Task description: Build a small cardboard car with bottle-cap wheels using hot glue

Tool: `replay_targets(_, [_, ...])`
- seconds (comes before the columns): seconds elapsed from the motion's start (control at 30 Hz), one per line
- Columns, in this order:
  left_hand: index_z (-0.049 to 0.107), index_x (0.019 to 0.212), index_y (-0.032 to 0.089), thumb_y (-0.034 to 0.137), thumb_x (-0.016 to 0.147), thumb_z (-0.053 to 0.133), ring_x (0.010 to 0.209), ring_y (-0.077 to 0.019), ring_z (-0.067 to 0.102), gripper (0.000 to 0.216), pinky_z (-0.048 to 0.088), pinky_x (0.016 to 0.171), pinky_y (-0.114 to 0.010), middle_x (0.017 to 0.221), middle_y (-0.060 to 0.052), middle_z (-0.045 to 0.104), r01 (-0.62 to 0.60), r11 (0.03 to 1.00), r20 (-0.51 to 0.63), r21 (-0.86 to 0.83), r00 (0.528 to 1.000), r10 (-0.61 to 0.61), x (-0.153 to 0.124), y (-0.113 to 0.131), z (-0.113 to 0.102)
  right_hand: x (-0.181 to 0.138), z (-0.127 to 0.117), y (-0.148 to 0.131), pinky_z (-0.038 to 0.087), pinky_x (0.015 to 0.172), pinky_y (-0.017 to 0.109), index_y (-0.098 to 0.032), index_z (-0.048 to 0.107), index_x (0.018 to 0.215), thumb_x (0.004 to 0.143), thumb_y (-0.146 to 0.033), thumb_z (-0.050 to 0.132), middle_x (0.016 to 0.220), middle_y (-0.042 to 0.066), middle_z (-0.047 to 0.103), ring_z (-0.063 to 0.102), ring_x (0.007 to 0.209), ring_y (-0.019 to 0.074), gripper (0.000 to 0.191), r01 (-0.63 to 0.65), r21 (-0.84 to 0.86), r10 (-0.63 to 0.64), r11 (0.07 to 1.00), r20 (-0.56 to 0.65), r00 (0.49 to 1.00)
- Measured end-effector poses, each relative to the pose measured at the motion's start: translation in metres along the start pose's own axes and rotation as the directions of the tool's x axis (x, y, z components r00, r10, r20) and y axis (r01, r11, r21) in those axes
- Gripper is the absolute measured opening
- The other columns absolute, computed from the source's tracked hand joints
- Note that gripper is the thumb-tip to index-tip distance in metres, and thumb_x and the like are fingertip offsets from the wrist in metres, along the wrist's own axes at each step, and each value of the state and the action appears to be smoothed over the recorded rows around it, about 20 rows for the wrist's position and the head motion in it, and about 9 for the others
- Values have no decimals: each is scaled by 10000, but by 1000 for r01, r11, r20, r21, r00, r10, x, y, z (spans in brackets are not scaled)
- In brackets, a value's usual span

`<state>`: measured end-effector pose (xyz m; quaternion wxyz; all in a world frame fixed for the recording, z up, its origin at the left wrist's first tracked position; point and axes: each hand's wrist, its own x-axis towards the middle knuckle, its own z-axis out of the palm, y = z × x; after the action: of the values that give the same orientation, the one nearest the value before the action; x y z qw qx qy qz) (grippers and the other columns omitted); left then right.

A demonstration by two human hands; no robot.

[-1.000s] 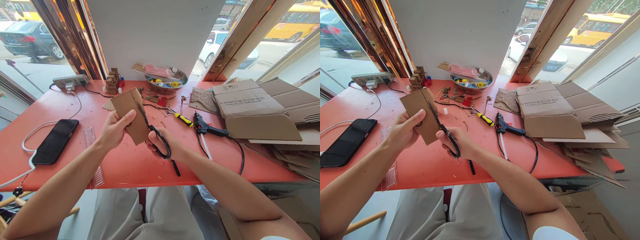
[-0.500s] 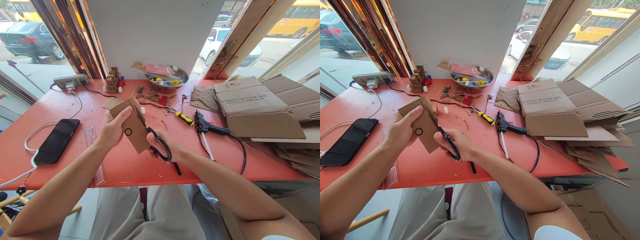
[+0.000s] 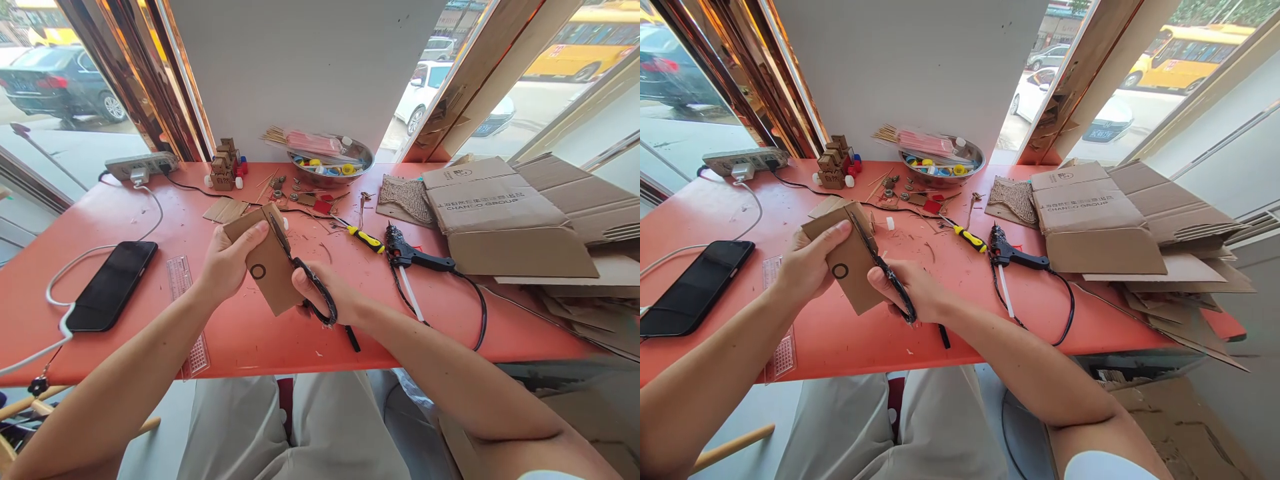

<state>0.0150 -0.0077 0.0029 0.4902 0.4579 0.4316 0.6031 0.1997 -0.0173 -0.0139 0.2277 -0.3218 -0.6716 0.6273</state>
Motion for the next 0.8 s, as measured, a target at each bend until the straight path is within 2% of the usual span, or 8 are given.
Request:
replay_targets(0.1, [711, 725, 235, 484, 625, 966, 629, -226, 700, 370, 592, 566, -335, 673, -21, 713, 29, 1000, 20, -10, 999, -29, -1, -2, 0, 0, 0, 0, 370, 356, 268, -263, 479, 795, 644, -1164, 477, 526, -73, 481, 469, 399, 122, 913, -9, -30, 9, 1000, -19, 1000])
replay_targets(0.27, [751, 784, 239, 468, 635, 962, 657, -242, 721, 345, 610, 576, -335, 658, -15, 704, 20, 1000, 23, -13, 1000, -19, 0, -1, 0, -1, 3, -2, 335, 372, 243, -267, 392, 711, 696, -1096, 588, 551, -92, 399, 444, 411, 86, 852, 37, 15, -36, 999, -62, 997])
replay_targets(0.47, [714, 634, 221, 514, 592, 991, 551, -175, 639, 406, 569, 523, -291, 618, -10, 701, 21, 1000, 73, 18, 997, -23, -2, 1, 2, 0, 1, 1, 331, 355, 256, -254, 488, 771, 633, -1160, 500, 553, -60, 497, 481, 410, 113, 917, 8, 6, -8, 1000, -14, 1000])
replay_targets(0.6, [717, 616, 220, 530, 576, 1008, 528, -156, 613, 426, 529, 503, -267, 586, -4, 685, 36, 999, 112, 10, 993, -37, -1, 0, 3, 2, 0, -1, 370, 379, 257, -251, 495, 771, 615, -1160, 522, 556, -62, 517, 494, 429, 112, 922, 20, -4, -20, 1000, -53, 998])
replay_targets(0.8, [707, 632, 217, 497, 553, 985, 546, -149, 600, 402, 513, 513, -262, 596, -3, 681, 27, 999, 68, 20, 997, -29, 3, -2, 4, 0, 3, -2, 354, 364, 270, -262, 489, 752, 606, -1169, 508, 493, -70, 461, 467, 385, 118, 919, -5, 5, 6, 1000, -83, 997])
